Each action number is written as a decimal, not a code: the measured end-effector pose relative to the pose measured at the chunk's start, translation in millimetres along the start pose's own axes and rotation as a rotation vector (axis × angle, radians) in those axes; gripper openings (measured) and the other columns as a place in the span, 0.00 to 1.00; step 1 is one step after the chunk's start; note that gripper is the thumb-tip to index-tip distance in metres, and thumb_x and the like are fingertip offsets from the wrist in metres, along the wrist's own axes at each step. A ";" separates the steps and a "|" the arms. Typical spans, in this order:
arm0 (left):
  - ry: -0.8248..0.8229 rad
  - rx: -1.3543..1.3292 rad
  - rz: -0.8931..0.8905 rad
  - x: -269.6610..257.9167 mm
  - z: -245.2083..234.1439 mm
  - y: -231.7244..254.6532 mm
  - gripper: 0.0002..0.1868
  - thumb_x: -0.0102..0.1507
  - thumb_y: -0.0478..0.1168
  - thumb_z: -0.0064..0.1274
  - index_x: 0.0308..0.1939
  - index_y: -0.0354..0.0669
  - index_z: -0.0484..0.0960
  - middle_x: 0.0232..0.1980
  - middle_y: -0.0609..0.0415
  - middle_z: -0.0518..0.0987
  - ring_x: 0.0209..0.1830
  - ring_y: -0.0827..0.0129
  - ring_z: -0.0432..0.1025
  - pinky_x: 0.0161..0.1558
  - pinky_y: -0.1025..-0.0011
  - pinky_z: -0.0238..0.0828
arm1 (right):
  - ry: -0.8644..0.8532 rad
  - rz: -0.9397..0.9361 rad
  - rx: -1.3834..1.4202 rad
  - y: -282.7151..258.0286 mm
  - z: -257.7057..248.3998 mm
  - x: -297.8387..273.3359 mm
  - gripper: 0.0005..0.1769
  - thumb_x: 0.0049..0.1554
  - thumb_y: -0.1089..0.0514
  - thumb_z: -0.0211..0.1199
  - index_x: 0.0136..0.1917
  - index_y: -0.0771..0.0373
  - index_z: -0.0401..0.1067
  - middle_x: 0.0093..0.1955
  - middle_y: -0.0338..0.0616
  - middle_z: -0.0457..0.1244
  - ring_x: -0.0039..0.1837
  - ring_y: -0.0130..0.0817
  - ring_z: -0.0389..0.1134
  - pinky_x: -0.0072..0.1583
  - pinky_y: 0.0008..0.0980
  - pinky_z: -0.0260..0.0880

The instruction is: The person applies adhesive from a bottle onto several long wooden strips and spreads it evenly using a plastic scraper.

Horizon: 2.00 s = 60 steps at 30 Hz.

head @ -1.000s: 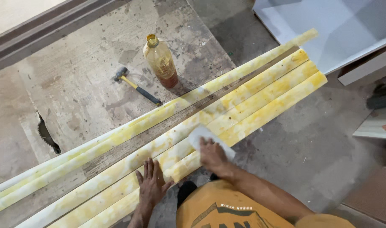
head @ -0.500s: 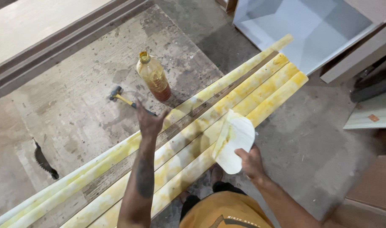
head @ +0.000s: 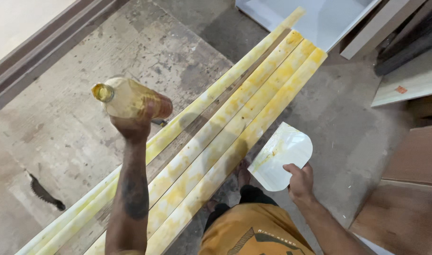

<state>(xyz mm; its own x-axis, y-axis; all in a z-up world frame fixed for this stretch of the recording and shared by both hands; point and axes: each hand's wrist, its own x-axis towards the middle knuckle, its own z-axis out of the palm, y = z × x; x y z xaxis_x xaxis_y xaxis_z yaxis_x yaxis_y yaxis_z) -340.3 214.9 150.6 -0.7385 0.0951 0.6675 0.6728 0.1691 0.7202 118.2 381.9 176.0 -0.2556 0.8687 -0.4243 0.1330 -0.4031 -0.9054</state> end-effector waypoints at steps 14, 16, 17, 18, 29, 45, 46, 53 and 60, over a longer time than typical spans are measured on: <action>-1.511 0.614 -0.190 -109.3 -145.6 5.9 0.57 0.33 0.67 0.73 0.61 0.48 0.70 0.55 0.39 0.81 0.55 0.41 0.78 0.51 0.47 0.76 | -0.042 -0.101 0.045 17.5 48.8 -78.9 0.33 0.50 0.68 0.57 0.69 0.73 0.58 0.55 0.59 0.62 0.64 0.54 0.66 0.68 0.62 0.64; -1.512 0.608 -0.127 -133.1 -147.0 -10.1 0.54 0.32 0.61 0.75 0.57 0.43 0.72 0.57 0.38 0.80 0.56 0.40 0.77 0.52 0.46 0.76 | -0.051 -0.110 0.021 19.8 46.5 -84.1 0.33 0.50 0.68 0.57 0.69 0.75 0.57 0.56 0.61 0.61 0.65 0.54 0.64 0.69 0.62 0.62; -1.526 0.706 -0.133 -144.9 -142.7 -19.4 0.48 0.32 0.60 0.74 0.51 0.43 0.77 0.49 0.42 0.82 0.49 0.45 0.79 0.45 0.49 0.78 | -0.051 -0.099 0.035 26.2 42.9 -81.5 0.33 0.50 0.68 0.57 0.69 0.74 0.58 0.55 0.59 0.61 0.65 0.53 0.65 0.69 0.62 0.63; -1.545 0.803 -0.143 -160.5 -140.3 -26.7 0.42 0.32 0.60 0.74 0.45 0.43 0.82 0.40 0.46 0.85 0.43 0.49 0.82 0.39 0.53 0.80 | -0.047 -0.082 0.045 33.5 36.1 -81.9 0.33 0.50 0.68 0.58 0.68 0.73 0.58 0.55 0.58 0.61 0.64 0.51 0.65 0.68 0.61 0.63; -1.601 0.905 -0.128 -137.3 -111.1 55.5 0.38 0.36 0.57 0.68 0.45 0.39 0.85 0.39 0.43 0.86 0.42 0.48 0.83 0.36 0.54 0.79 | 0.017 -0.083 -0.015 52.4 -19.8 -100.9 0.31 0.47 0.68 0.59 0.66 0.72 0.64 0.53 0.55 0.62 0.63 0.47 0.64 0.66 0.57 0.64; -1.491 1.004 -0.325 -175.1 -122.2 44.1 0.45 0.32 0.54 0.72 0.52 0.45 0.77 0.46 0.46 0.86 0.51 0.50 0.82 0.47 0.57 0.82 | -0.038 -0.091 -0.019 26.1 -32.9 -113.0 0.28 0.46 0.68 0.61 0.62 0.70 0.64 0.47 0.51 0.63 0.54 0.41 0.67 0.59 0.51 0.69; -1.485 1.004 -0.332 -173.7 -127.1 46.3 0.45 0.32 0.54 0.72 0.52 0.45 0.77 0.46 0.46 0.86 0.51 0.50 0.82 0.47 0.57 0.82 | -0.045 -0.093 -0.022 30.5 -30.0 -111.9 0.28 0.46 0.68 0.61 0.62 0.70 0.64 0.47 0.51 0.63 0.54 0.41 0.67 0.59 0.51 0.69; -1.534 1.004 -0.378 -180.3 -185.0 43.0 0.45 0.36 0.56 0.70 0.54 0.47 0.72 0.50 0.49 0.85 0.55 0.52 0.80 0.53 0.56 0.81 | -0.180 -0.064 -0.079 44.7 19.0 -134.5 0.28 0.46 0.66 0.62 0.60 0.71 0.65 0.49 0.49 0.61 0.57 0.39 0.64 0.61 0.50 0.66; -1.522 0.888 -0.492 -152.2 -280.2 101.6 0.38 0.45 0.49 0.66 0.55 0.37 0.70 0.55 0.37 0.83 0.60 0.42 0.77 0.59 0.52 0.78 | -0.318 -0.046 -0.232 97.8 86.7 -170.5 0.18 0.48 0.61 0.66 0.50 0.73 0.75 0.41 0.48 0.62 0.52 0.37 0.64 0.57 0.47 0.67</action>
<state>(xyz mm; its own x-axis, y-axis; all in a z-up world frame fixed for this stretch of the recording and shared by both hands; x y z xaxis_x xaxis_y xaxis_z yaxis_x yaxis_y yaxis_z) -147.0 -57.2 175.1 -0.5737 0.5025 -0.6468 0.5622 0.8159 0.1352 91.8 169.3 158.7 -0.5454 0.7371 -0.3990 0.3183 -0.2583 -0.9121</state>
